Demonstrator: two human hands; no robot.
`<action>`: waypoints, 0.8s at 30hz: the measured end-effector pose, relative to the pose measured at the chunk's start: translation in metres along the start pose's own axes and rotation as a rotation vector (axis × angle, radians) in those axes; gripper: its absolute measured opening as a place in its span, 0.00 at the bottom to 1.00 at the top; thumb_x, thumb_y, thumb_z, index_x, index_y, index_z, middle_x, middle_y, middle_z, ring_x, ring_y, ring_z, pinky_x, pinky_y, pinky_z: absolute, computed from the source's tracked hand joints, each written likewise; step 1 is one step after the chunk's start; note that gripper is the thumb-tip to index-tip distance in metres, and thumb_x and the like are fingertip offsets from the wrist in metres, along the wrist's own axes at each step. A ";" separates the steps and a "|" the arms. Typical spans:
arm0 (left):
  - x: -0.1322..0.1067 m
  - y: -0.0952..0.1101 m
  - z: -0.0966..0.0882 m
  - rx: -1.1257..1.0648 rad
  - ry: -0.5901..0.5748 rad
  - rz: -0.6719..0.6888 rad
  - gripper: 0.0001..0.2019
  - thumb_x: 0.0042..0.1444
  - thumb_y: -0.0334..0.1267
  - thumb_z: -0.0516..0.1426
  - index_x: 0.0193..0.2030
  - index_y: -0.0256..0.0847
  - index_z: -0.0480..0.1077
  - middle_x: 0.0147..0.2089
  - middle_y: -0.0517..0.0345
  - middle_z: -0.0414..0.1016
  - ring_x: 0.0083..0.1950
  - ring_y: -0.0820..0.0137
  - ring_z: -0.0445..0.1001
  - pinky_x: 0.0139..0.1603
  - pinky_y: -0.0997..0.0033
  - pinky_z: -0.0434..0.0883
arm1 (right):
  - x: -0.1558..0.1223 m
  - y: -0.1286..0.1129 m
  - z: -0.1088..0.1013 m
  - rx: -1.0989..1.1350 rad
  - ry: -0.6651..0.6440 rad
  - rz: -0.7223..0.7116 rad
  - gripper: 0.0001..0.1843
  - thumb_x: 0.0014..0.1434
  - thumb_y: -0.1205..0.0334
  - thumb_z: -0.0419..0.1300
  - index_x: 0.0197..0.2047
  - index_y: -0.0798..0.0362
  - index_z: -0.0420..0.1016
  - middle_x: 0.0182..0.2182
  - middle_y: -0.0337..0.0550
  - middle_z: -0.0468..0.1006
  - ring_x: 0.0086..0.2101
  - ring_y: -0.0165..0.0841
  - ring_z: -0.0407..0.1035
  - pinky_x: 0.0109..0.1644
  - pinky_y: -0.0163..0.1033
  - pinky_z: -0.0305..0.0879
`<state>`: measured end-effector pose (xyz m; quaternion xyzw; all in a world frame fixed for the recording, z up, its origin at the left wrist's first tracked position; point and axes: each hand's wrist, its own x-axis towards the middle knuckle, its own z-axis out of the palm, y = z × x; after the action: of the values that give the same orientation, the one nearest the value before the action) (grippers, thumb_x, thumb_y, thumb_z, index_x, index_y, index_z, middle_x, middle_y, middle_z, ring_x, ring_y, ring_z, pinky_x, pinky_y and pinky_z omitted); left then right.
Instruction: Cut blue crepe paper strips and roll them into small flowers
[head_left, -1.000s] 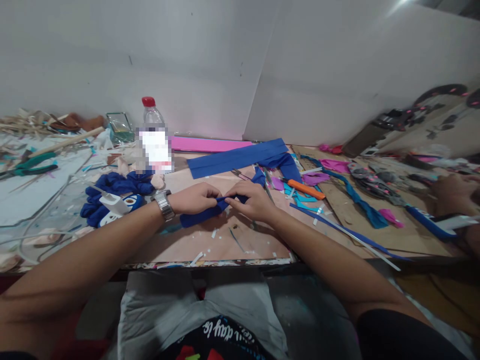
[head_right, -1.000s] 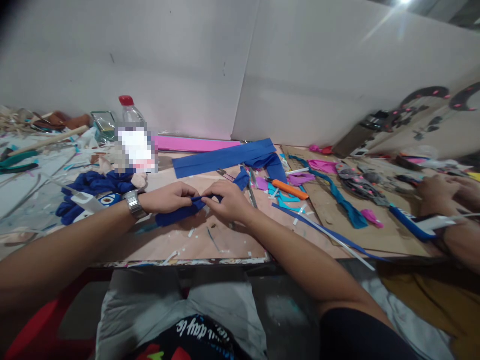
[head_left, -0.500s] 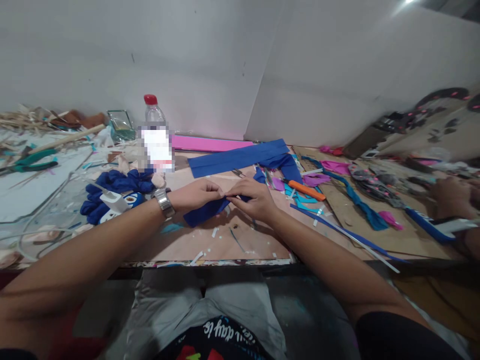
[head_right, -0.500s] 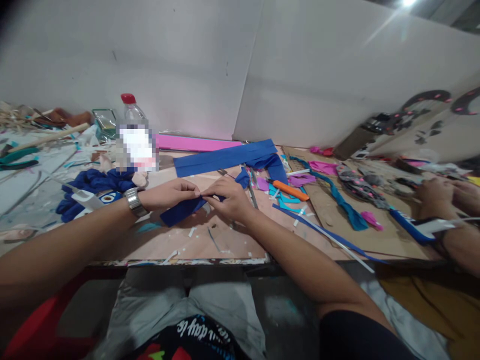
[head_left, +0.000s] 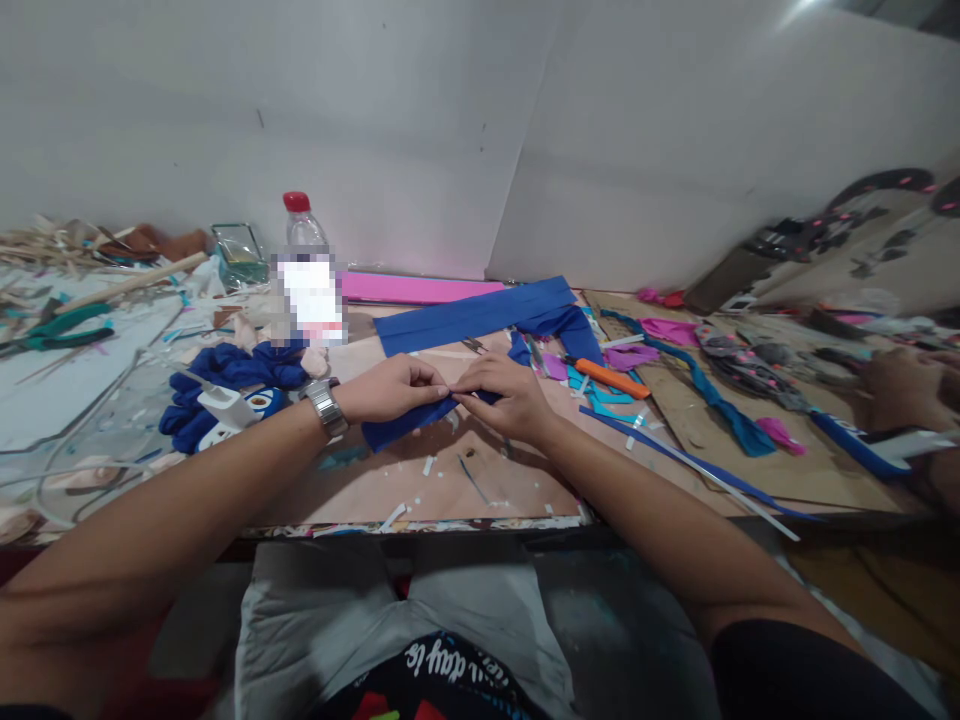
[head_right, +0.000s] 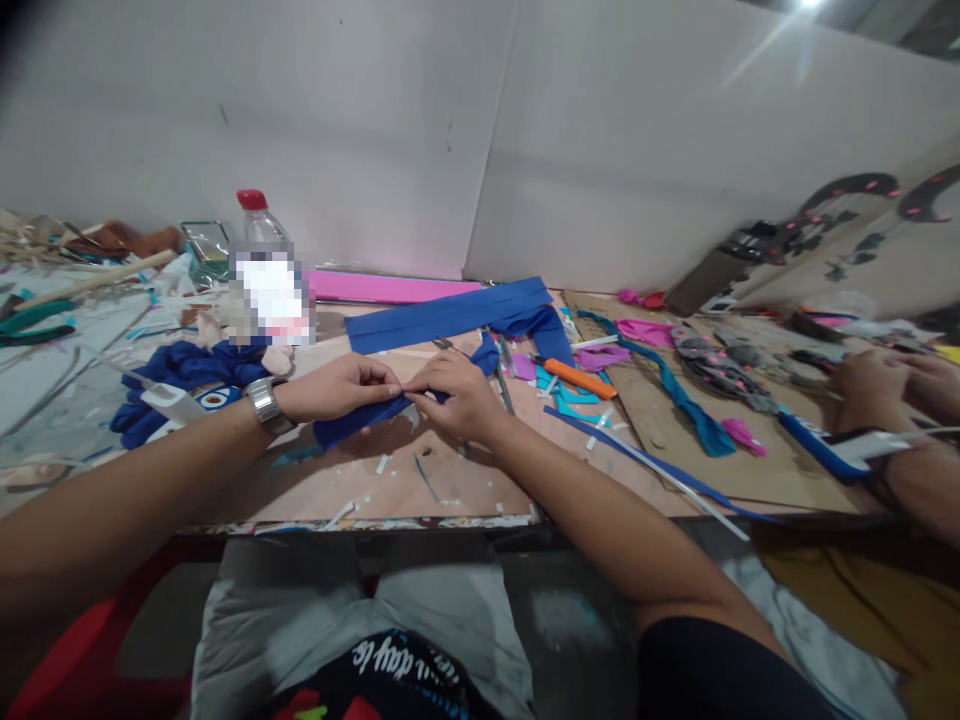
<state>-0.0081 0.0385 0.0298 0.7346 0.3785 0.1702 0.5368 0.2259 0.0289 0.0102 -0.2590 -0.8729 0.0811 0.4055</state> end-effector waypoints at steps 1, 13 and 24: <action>0.000 0.000 0.000 -0.007 -0.011 -0.012 0.19 0.63 0.55 0.58 0.40 0.38 0.76 0.31 0.57 0.77 0.25 0.72 0.74 0.23 0.75 0.70 | 0.000 0.000 0.000 -0.002 0.000 0.005 0.05 0.65 0.61 0.65 0.39 0.48 0.83 0.34 0.44 0.85 0.38 0.39 0.77 0.48 0.49 0.72; -0.003 0.008 0.003 0.437 0.106 0.196 0.18 0.68 0.46 0.52 0.36 0.38 0.77 0.31 0.56 0.80 0.31 0.71 0.75 0.34 0.72 0.66 | 0.002 -0.001 0.000 -0.033 -0.032 0.033 0.04 0.64 0.60 0.65 0.40 0.49 0.83 0.34 0.44 0.85 0.38 0.39 0.76 0.49 0.48 0.71; 0.000 -0.002 0.016 1.031 0.277 0.336 0.19 0.72 0.43 0.47 0.41 0.38 0.77 0.36 0.50 0.82 0.35 0.64 0.76 0.34 0.66 0.60 | 0.000 -0.005 0.004 -0.059 -0.042 0.171 0.03 0.63 0.63 0.65 0.37 0.51 0.79 0.35 0.44 0.83 0.39 0.39 0.76 0.51 0.48 0.68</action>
<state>0.0017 0.0282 0.0219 0.9229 0.3576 0.1412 0.0188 0.2208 0.0247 0.0098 -0.3427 -0.8579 0.0954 0.3707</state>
